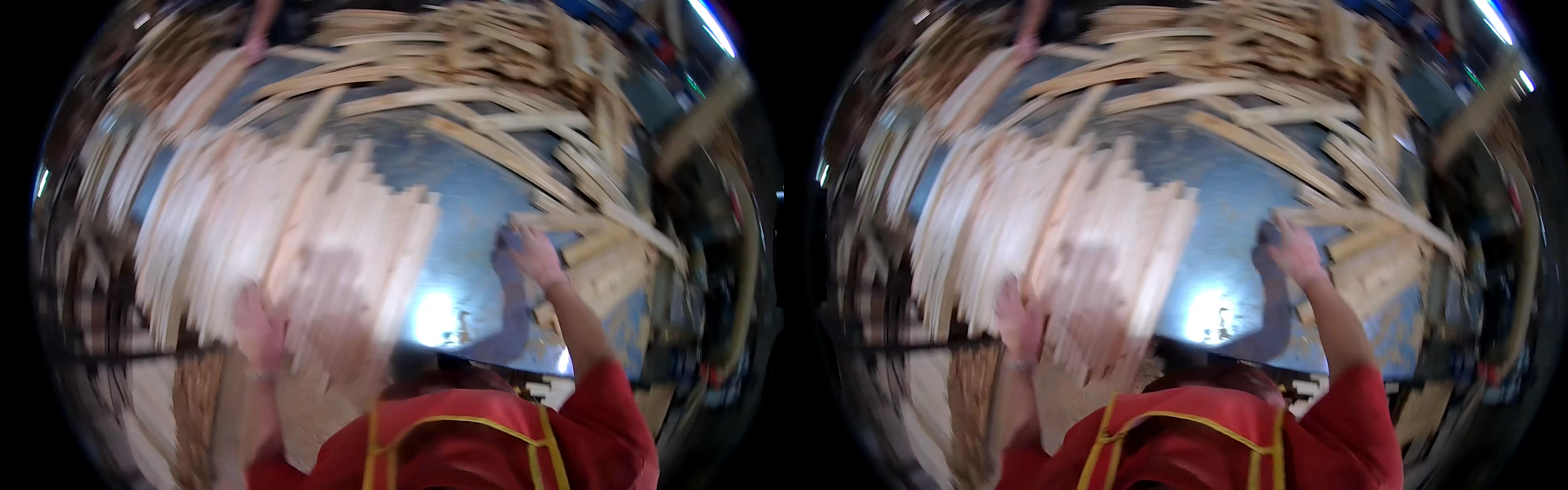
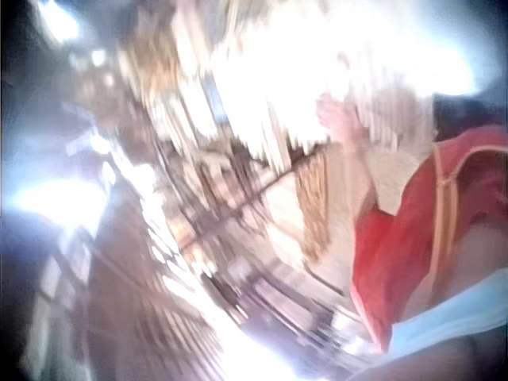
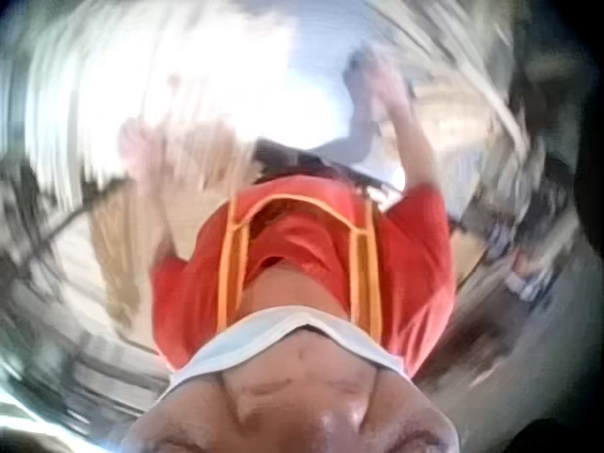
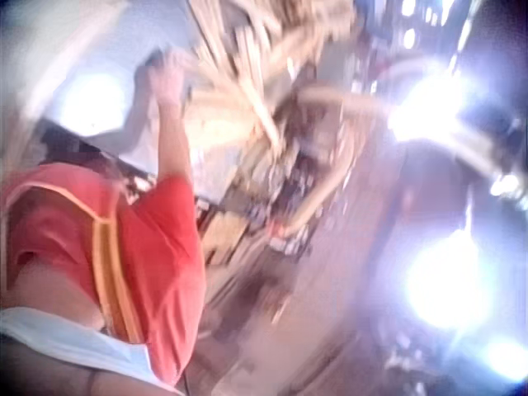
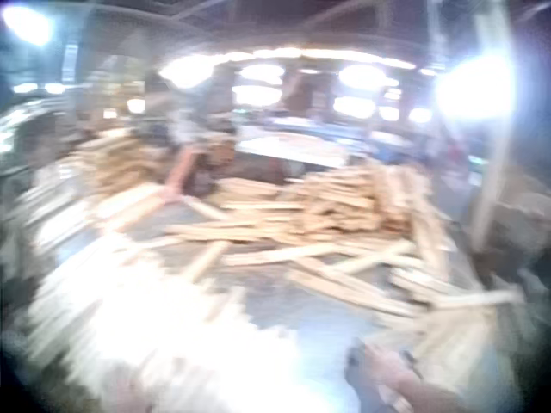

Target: The person repeatedly picks up thin wooden planks from a large pile on a metal table and stacks them neatly on the left side. The person handles the planks one by one or in small groups, aligning them into a growing stack.

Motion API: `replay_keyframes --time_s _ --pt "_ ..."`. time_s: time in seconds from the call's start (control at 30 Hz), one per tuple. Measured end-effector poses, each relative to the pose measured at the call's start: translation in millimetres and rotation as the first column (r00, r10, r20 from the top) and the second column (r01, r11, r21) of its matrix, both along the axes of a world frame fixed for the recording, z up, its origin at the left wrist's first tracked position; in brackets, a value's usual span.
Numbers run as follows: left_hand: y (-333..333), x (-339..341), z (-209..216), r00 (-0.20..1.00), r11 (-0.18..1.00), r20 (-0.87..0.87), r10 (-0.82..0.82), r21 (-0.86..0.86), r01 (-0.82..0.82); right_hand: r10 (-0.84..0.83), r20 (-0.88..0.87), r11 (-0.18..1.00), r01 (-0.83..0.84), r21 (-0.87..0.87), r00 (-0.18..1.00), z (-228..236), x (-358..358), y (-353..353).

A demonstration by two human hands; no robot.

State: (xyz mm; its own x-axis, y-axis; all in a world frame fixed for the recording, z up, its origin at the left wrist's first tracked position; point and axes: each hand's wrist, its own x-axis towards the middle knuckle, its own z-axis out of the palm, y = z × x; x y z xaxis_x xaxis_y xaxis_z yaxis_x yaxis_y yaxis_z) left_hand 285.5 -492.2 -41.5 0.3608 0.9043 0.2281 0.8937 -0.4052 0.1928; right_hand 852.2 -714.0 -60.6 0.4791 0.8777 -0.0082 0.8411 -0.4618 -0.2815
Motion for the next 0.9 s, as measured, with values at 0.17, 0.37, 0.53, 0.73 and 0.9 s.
replay_keyframes --time_s 0.17,0.37,0.53,0.73,0.9 --pt "-139 163 -33 0.815 0.81 -0.031 -0.578 -0.144 0.569 0.109 0.369 0.951 0.011 -0.31 0.923 -14 122 23" --pt "-193 290 -30 0.738 0.669 0.248 -0.628 -0.311 0.675 0.372 -0.089 0.796 -0.367 -0.481 0.924 12 73 22" --pt "-181 354 -18 0.73 0.684 0.011 -0.684 -0.341 0.645 0.433 -0.004 0.9 -0.432 -0.054 0.901 47 119 0" --pt "-151 407 -59 0.647 0.63 -0.145 -0.749 -0.459 0.626 0.122 -0.089 0.884 -0.149 -0.444 0.989 21 235 -56" --pt "-156 365 -58 0.712 0.615 -0.043 -0.701 -0.542 0.573 0.264 -0.109 0.873 -0.286 -0.395 0.958 35 178 -63"
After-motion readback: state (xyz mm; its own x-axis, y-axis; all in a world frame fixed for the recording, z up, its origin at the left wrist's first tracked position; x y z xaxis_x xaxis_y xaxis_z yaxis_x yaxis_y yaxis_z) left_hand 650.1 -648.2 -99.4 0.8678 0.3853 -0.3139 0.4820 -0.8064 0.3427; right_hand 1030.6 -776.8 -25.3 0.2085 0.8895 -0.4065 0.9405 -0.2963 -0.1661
